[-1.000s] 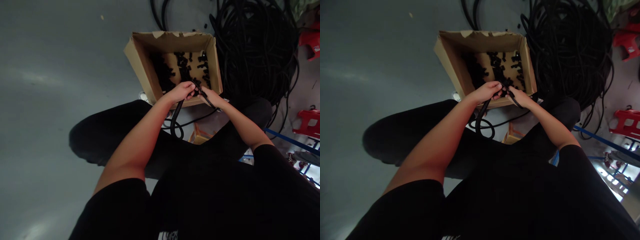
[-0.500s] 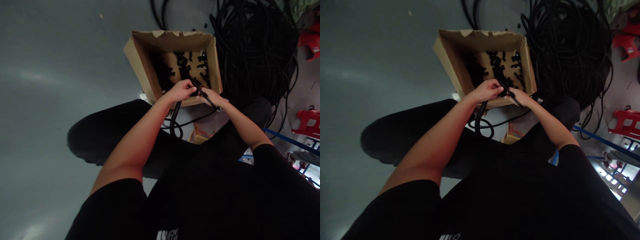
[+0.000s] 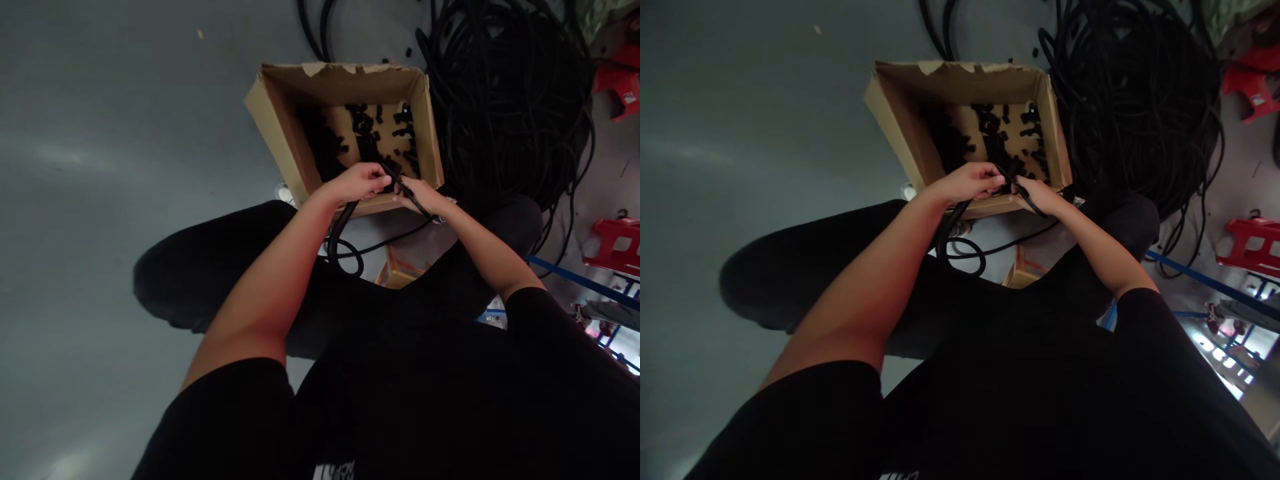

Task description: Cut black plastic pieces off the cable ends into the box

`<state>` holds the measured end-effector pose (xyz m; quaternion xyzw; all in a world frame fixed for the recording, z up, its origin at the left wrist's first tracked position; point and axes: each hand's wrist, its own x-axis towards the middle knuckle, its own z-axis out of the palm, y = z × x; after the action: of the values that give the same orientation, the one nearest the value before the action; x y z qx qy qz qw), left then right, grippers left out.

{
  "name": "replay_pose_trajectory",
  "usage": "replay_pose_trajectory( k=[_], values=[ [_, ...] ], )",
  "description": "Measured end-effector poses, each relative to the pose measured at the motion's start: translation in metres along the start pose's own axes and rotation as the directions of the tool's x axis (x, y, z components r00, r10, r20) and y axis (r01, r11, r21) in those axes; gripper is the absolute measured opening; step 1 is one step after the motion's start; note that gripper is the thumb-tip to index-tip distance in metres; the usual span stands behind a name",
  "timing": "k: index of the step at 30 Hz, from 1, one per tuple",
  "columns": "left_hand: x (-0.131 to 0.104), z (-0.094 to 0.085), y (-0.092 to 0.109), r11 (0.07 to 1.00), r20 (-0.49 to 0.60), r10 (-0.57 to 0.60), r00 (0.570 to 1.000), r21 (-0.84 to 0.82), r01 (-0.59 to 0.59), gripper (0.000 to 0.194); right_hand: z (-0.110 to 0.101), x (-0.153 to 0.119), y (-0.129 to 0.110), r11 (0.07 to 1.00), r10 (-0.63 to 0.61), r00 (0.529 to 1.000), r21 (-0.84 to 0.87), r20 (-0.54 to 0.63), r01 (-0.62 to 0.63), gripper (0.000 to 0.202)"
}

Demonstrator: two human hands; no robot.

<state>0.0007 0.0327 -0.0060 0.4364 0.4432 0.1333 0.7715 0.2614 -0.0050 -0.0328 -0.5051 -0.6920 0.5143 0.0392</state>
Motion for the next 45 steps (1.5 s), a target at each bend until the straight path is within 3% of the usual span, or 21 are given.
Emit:
replay_pose_trajectory(
  k=[3,8,13,19,24,29,34,40,45],
  values=[
    [-0.001,-0.001,0.002,0.999,0.055,-0.028,0.998,-0.021,0.030,0.039,-0.002,-0.003,-0.005,1.000,-0.020,1.000,0.016,-0.019,0.020,0.034],
    [-0.003,-0.007,0.003,0.985,0.091,-0.062,0.994,-0.153,0.075,0.040,-0.007,-0.009,-0.013,0.998,0.007,0.999,0.061,-0.036,-0.005,0.054],
    [-0.004,-0.006,0.001,0.955,0.108,-0.044,0.993,-0.288,0.074,0.047,-0.004,-0.005,-0.004,0.972,-0.010,1.000,0.234,0.008,0.008,0.070],
    [-0.011,0.001,0.006,0.930,0.203,-0.070,0.977,-0.341,0.138,0.046,-0.004,0.004,0.010,0.885,-0.201,0.971,0.448,0.129,0.124,0.060],
    [-0.015,0.003,0.010,0.924,0.185,-0.074,0.980,-0.356,0.137,0.052,-0.009,0.003,0.010,0.828,-0.189,0.971,0.555,0.143,0.080,0.053],
    [-0.011,-0.002,0.006,0.898,0.200,-0.062,0.978,-0.416,0.142,0.054,-0.011,0.001,0.006,0.854,-0.167,0.978,0.514,0.124,0.080,0.062],
    [-0.007,-0.006,0.005,0.885,0.097,-0.061,0.993,-0.454,0.099,0.045,-0.012,0.000,0.000,0.875,-0.099,0.990,0.482,0.099,0.039,0.067],
    [0.000,-0.006,0.003,0.892,-0.077,-0.092,0.993,-0.450,0.048,0.017,-0.004,0.003,0.012,0.894,-0.099,0.994,0.444,0.043,0.070,0.062],
    [0.009,-0.001,-0.008,0.953,-0.251,-0.093,0.964,-0.303,0.013,0.035,-0.001,0.005,0.021,0.970,-0.004,0.998,0.244,0.056,-0.010,0.057]
  ],
)
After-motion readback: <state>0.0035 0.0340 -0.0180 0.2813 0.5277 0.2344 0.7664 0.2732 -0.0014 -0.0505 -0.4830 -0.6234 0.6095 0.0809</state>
